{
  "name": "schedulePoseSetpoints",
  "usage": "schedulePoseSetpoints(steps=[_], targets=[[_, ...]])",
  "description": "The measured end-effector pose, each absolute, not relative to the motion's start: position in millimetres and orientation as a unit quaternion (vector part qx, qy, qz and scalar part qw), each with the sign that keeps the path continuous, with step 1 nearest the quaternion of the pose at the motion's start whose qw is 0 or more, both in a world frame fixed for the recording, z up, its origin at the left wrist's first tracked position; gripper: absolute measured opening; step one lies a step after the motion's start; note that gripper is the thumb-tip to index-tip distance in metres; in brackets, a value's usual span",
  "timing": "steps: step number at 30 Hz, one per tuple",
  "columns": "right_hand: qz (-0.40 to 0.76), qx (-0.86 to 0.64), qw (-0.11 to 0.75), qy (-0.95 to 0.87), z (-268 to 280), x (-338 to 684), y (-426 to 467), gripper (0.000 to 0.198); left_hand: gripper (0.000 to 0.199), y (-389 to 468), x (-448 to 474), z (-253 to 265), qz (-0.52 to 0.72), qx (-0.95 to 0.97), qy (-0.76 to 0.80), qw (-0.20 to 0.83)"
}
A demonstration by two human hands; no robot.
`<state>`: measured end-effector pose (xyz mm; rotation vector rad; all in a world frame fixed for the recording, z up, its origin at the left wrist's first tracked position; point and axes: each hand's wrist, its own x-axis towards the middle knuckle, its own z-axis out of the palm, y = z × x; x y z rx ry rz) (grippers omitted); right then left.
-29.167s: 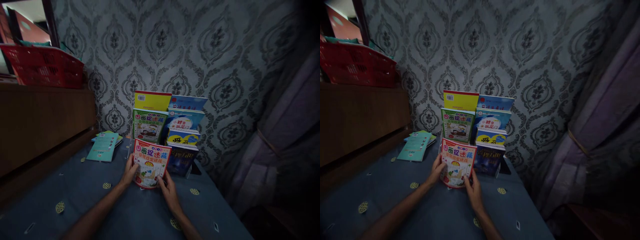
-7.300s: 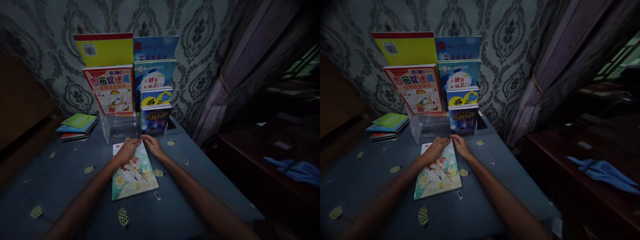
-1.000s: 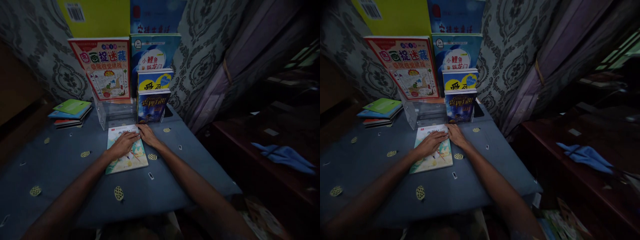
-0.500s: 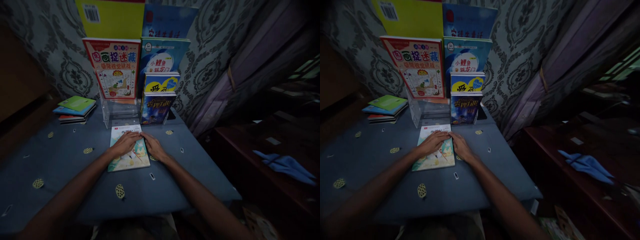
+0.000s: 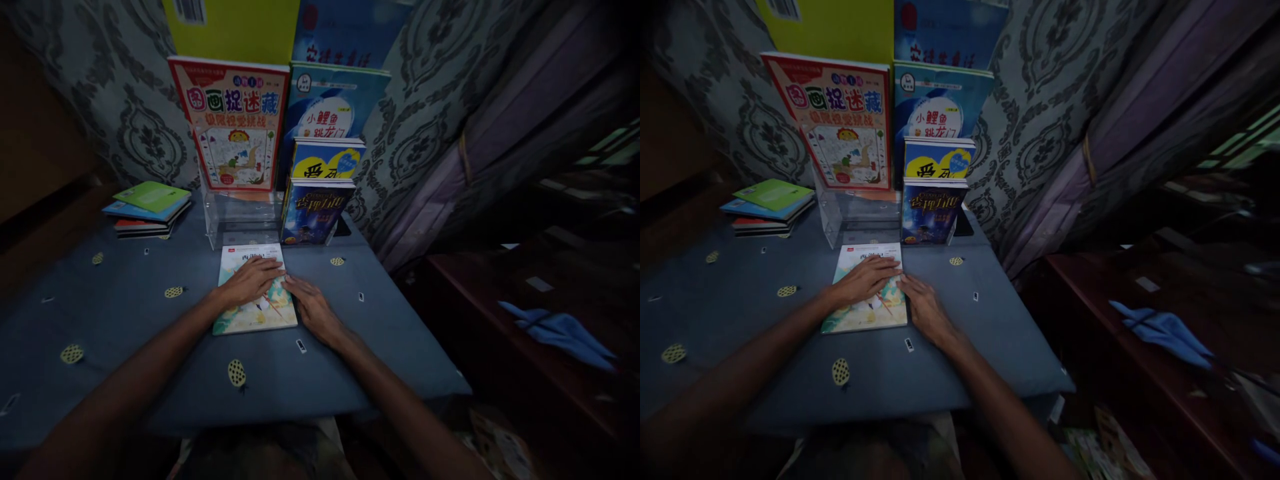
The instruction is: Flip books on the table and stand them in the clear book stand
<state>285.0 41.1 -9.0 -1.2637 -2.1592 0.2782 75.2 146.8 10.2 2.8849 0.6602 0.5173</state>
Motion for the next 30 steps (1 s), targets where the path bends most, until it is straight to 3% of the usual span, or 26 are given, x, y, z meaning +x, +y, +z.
schedulePoseSetpoints(steps=[7,16,30], targets=[[0.095,-0.475,0.294,-0.824,-10.1,286.3,38.4,0.067,0.037,143.5,76.5,12.6,0.174,0.958,0.221,0.050],[0.114,-0.474,0.271,-0.830,6.2,284.2,4.9,0.045,0.043,138.7,75.1,17.8,0.115,0.965,0.224,0.066],[0.104,-0.479,0.262,-0.831,6.1,284.6,-0.6,0.041,0.041,123.5,76.9,30.4,0.065,0.968,0.223,0.092]])
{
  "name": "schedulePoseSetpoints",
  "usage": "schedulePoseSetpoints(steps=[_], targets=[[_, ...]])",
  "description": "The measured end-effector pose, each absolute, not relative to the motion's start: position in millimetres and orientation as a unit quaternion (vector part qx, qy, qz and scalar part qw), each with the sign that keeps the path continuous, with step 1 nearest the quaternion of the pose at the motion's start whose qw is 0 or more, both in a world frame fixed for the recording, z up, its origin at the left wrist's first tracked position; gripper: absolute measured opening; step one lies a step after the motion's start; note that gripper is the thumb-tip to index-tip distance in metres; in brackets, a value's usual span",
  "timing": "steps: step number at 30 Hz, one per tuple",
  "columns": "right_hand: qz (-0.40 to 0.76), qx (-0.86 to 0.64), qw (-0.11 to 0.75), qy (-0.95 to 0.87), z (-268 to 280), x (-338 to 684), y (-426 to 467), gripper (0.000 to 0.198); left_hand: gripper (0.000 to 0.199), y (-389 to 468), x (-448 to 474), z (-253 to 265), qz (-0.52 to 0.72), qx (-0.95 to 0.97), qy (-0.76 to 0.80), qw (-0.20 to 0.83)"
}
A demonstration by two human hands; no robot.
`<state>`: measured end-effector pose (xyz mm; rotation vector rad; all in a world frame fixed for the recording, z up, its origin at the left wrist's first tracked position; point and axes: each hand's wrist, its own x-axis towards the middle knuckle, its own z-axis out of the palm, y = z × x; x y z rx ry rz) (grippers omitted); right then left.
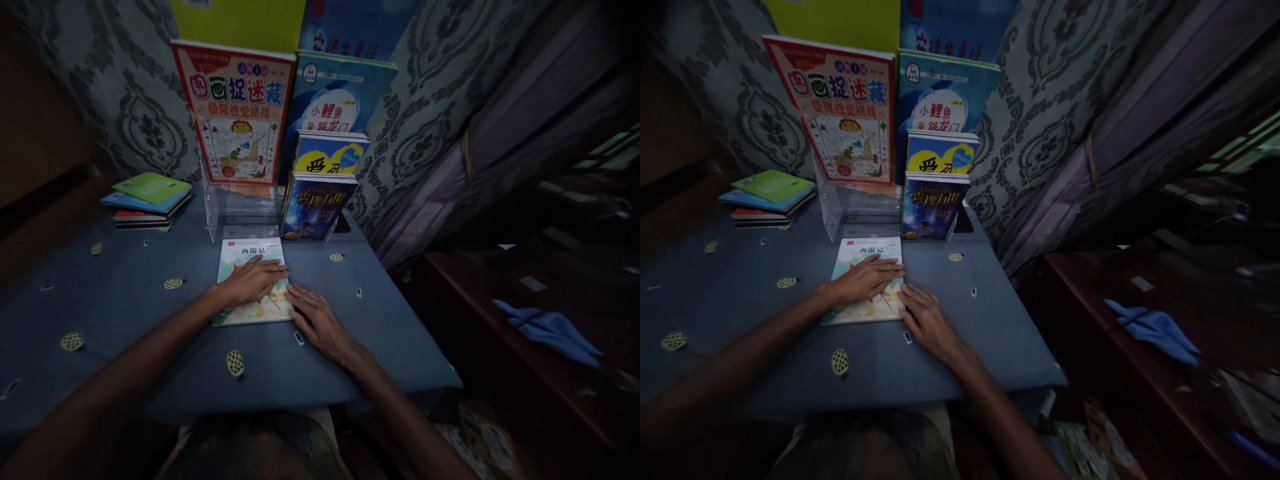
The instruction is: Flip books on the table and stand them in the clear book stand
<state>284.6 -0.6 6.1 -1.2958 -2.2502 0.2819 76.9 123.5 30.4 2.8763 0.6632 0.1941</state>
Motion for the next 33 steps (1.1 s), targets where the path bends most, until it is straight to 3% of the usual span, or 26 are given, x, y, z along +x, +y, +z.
schedulePoseSetpoints(steps=[12,24,33], targets=[[0.074,-0.441,0.289,-0.846,-2.8,290.3,-6.0,0.042,0.042,110.4,67.4,20.0,0.109,0.973,0.175,0.106],[0.031,-0.438,0.305,-0.845,1.8,285.3,-14.4,0.028,0.042,91.6,64.6,29.4,0.107,0.976,0.152,0.113],[0.014,-0.447,0.288,-0.847,3.6,285.1,-34.2,0.038,0.038,76.6,65.7,33.2,0.107,0.976,0.154,0.108]])
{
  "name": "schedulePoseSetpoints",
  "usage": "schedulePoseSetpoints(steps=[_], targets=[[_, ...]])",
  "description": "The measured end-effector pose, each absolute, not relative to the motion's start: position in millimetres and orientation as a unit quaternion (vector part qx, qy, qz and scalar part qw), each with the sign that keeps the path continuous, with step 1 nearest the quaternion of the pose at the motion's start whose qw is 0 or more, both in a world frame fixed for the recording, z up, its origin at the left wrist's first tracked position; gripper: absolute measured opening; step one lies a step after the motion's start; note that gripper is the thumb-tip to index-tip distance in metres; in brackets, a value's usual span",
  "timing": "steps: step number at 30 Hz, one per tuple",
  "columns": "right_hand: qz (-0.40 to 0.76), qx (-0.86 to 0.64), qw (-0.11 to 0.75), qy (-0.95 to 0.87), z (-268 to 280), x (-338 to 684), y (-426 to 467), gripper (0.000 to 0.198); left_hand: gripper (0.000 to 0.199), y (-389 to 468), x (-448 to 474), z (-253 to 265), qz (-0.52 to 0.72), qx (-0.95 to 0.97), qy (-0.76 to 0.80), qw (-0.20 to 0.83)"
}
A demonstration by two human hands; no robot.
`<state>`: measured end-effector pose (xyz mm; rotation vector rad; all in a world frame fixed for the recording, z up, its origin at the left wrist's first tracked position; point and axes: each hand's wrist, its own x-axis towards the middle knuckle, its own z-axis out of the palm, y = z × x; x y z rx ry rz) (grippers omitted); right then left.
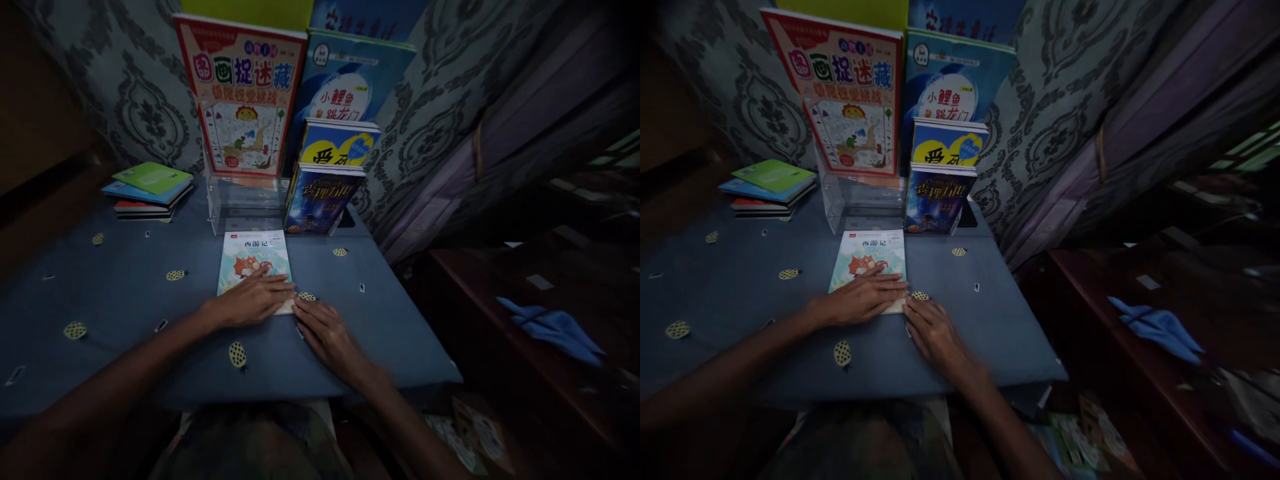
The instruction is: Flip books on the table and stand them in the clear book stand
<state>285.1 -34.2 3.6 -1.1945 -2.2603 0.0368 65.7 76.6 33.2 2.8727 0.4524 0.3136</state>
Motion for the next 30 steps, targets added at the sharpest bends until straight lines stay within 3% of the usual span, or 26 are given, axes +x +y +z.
schedulePoseSetpoints(steps=[18,30], targets=[[0.008,-0.450,0.282,-0.847,6.2,286.6,-39.0,0.044,0.048,-10.2,67.8,0.4,0.103,0.945,0.309,-0.040],[-0.065,-0.410,0.284,-0.864,9.5,290.8,-31.2,0.041,0.044,-27.2,-4.3,-10.2,0.183,0.876,0.411,-0.177]])
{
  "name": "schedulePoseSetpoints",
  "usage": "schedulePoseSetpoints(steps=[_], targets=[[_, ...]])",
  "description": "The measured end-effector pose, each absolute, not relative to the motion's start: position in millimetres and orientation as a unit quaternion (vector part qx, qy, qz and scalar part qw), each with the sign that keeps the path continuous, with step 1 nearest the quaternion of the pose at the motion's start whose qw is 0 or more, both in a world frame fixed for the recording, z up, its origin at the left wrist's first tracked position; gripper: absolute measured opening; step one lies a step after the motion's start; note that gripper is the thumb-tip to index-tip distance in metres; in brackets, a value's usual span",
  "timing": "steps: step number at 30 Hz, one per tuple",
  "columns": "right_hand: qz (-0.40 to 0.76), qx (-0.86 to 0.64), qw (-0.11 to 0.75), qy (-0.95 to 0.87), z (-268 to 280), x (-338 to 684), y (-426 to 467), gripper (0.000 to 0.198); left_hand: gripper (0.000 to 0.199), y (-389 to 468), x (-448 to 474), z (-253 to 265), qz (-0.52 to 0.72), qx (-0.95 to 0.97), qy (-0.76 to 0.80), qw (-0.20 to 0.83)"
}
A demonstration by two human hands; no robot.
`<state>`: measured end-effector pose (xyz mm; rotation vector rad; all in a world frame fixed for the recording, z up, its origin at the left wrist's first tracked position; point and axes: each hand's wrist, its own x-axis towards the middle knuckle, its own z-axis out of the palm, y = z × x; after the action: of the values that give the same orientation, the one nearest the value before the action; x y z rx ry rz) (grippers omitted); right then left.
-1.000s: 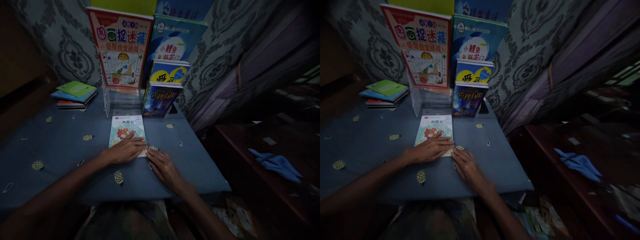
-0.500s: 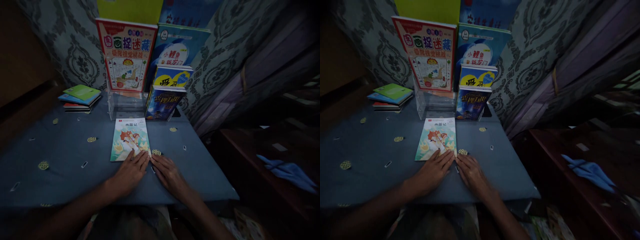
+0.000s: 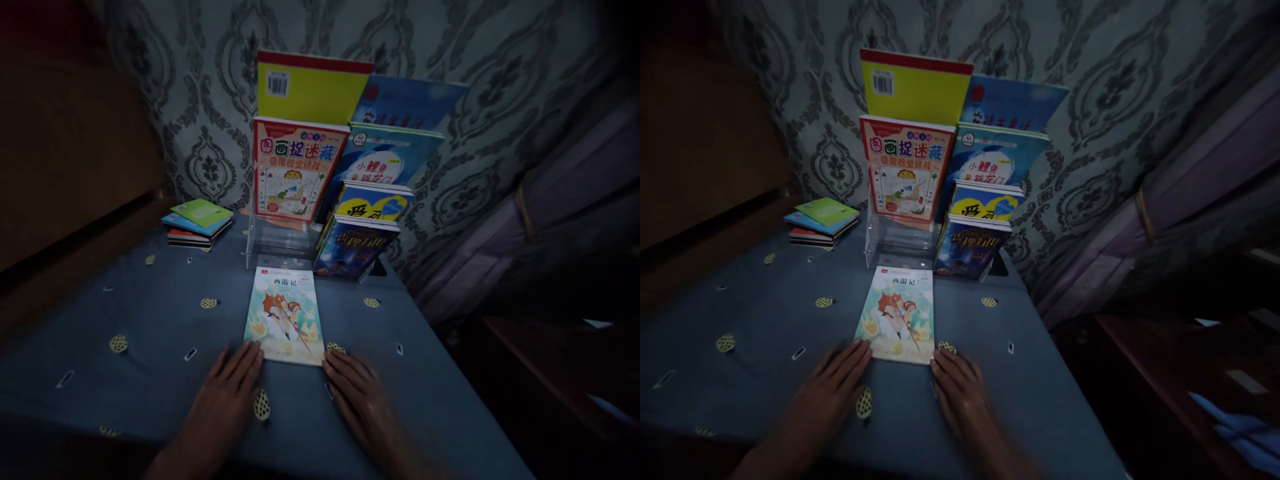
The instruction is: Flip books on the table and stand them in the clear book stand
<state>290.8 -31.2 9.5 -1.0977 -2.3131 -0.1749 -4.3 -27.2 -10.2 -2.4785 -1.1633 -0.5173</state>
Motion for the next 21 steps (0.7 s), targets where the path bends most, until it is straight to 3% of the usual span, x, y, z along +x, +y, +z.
schedulePoseSetpoints(steps=[6,11,21], targets=[[-0.024,-0.350,0.264,-0.898,30.6,253.7,-17.5,0.034,0.043,-30.6,-11.4,-24.1,-0.222,-0.848,-0.443,0.186],[0.069,-0.308,0.215,-0.924,42.5,204.6,0.2,0.043,0.041,-27.7,-8.7,-36.6,-0.244,-0.841,-0.447,0.183],[0.126,-0.311,0.210,-0.918,24.6,181.5,88.3,0.039,0.039,-28.4,-11.4,-25.4,-0.257,-0.842,-0.441,0.173]])
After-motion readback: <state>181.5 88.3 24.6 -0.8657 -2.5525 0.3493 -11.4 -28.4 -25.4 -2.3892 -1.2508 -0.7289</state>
